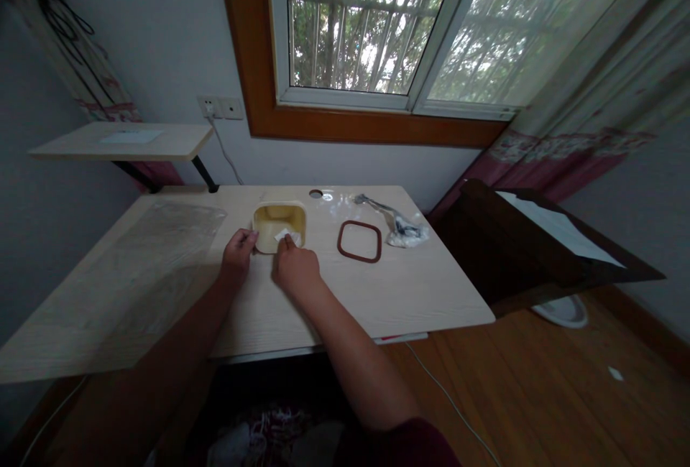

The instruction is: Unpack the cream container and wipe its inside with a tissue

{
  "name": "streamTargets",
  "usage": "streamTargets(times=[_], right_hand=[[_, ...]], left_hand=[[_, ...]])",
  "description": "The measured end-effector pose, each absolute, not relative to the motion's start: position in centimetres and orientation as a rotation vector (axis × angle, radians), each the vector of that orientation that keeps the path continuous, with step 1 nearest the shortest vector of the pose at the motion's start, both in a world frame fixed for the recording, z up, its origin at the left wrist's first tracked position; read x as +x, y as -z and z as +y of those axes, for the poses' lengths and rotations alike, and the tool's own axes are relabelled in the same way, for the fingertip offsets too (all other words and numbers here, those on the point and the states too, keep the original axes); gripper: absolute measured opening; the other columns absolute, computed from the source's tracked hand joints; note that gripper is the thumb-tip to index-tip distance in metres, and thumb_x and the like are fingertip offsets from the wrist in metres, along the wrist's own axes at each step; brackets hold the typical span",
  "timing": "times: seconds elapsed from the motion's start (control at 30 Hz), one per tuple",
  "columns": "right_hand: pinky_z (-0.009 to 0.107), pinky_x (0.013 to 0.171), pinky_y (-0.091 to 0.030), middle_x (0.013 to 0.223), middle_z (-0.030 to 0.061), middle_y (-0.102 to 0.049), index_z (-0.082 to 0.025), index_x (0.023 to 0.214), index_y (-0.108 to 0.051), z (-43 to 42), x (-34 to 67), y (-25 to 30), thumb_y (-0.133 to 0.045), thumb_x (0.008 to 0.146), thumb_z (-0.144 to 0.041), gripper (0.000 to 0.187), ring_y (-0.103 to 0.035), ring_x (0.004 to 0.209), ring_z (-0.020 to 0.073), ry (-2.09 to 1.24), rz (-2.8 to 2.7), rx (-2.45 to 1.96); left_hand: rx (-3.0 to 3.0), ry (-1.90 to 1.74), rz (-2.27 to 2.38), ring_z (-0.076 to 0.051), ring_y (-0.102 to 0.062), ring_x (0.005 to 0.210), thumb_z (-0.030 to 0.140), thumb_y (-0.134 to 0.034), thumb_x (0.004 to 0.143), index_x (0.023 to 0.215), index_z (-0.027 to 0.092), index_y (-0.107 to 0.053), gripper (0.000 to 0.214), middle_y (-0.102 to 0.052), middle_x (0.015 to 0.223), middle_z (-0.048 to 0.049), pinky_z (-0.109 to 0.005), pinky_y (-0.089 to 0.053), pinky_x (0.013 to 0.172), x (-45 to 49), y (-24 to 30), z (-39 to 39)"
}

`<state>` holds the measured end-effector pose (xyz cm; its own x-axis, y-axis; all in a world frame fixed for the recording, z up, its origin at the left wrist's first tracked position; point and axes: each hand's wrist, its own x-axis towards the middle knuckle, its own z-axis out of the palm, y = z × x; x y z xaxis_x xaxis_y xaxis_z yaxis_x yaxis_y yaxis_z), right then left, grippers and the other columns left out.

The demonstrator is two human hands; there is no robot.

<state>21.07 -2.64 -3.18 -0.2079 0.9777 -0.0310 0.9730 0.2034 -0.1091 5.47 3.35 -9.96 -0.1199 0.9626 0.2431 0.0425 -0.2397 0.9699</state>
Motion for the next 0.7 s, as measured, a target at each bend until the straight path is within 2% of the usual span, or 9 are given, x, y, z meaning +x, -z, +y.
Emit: streamTargets(times=[0.2, 0.33, 0.5, 0.7], right_hand=[[0.041, 0.090, -0.057, 0.161, 0.0139, -0.041, -0.018, 0.153, -0.041, -3.1, 20.2, 3.1, -0.044, 0.093, -0.029, 0.060, -0.068, 0.117, 0.0296, -0.249, -2.449, -1.728], [0.042, 0.087, -0.058, 0.161, 0.0137, -0.041, -0.019, 0.151, -0.043, -2.9, 20.9, 3.0, -0.042, 0.095, -0.029, 0.057, -0.071, 0.110, 0.0298, -0.222, -2.423, -1.837], [0.045, 0.085, -0.058, 0.161, 0.0181, -0.040, -0.014, 0.150, -0.043, -2.2, 21.4, 3.3, -0.042, 0.094, -0.026, 0.058, -0.072, 0.106, 0.0308, -0.161, -2.353, -1.998], [0.042, 0.092, -0.056, 0.162, 0.0132, -0.040, -0.019, 0.153, -0.040, -2.6, 20.3, 3.2, -0.043, 0.094, -0.027, 0.060, -0.067, 0.119, 0.0292, -0.263, -2.432, -1.782]], left_hand=[[1.353, -1.455, 1.148, -0.012, -0.053, 0.059, 0.051, -0.066, 0.083, 0.074, 0.020, -0.056, 0.033, -0.054, 0.062, 0.0035, -0.024, -0.044, 0.059, 5.5, 10.0, 3.3], [1.332, -1.446, 1.160, -0.013, -0.053, 0.058, 0.053, -0.067, 0.082, 0.074, 0.021, -0.056, 0.035, -0.054, 0.061, 0.0034, -0.024, -0.044, 0.057, 5.6, 9.8, 3.2], [1.345, -1.443, 1.179, -0.012, -0.053, 0.058, 0.052, -0.067, 0.084, 0.073, 0.021, -0.055, 0.035, -0.053, 0.060, 0.0037, -0.023, -0.042, 0.056, 5.8, 9.6, 3.0], [1.317, -1.466, 1.169, -0.012, -0.052, 0.058, 0.055, -0.065, 0.083, 0.075, 0.020, -0.055, 0.037, -0.054, 0.062, 0.0038, -0.023, -0.043, 0.058, 5.6, 10.0, 3.4]])
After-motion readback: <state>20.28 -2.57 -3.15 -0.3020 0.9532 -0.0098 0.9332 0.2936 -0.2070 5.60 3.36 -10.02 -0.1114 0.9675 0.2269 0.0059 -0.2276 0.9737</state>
